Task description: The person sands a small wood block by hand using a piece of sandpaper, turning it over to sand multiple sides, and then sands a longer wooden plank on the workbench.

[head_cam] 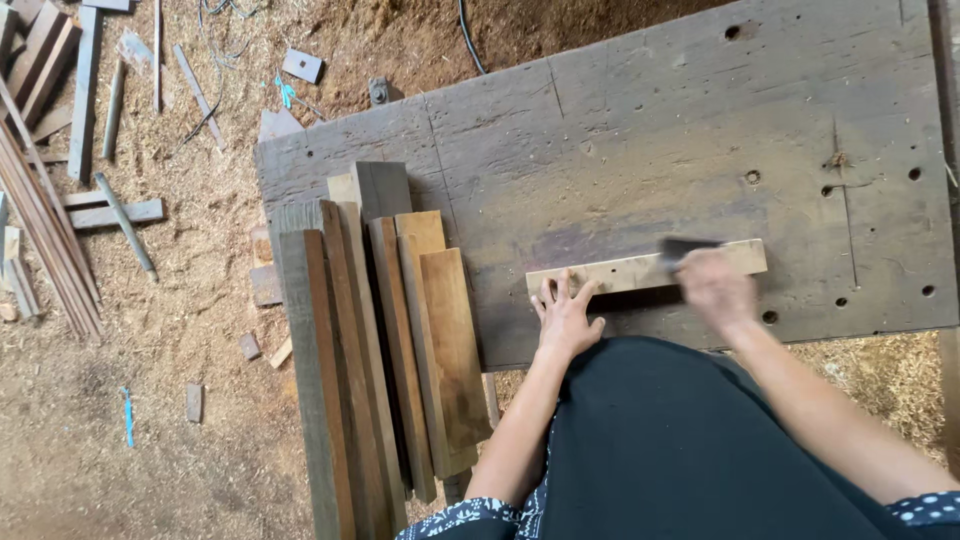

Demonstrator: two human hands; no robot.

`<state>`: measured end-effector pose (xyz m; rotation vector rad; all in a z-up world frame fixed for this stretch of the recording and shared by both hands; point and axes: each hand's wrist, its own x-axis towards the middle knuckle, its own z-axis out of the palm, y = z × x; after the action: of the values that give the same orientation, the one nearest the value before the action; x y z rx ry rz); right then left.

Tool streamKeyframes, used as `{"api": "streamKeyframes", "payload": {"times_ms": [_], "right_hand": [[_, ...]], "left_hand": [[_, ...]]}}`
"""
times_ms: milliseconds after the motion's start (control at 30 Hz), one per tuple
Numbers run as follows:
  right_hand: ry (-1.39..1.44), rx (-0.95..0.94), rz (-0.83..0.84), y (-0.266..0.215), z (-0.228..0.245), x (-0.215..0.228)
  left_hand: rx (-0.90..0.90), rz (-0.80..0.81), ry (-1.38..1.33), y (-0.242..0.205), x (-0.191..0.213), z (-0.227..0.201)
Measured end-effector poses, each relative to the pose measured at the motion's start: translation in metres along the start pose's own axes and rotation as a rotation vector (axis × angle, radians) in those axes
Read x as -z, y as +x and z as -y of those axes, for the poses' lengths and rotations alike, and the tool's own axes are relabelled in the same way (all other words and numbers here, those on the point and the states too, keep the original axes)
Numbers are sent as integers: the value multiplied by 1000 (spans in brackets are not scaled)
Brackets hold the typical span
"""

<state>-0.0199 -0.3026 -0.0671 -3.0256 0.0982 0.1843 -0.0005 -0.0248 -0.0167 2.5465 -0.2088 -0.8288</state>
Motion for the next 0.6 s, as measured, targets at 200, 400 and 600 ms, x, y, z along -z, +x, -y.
{"api": "streamKeyframes", "payload": {"times_ms": [200,400,600], "right_hand": [[320,343,-128,-3,11,24],[236,168,-31,-4,15,18],[173,-30,-45,-17,3,16]], "left_hand": [[12,4,-6,-1,-1,-2],[-46,-62,-33,-1,-4,1],[17,13,9,-4,-5,6]]}}
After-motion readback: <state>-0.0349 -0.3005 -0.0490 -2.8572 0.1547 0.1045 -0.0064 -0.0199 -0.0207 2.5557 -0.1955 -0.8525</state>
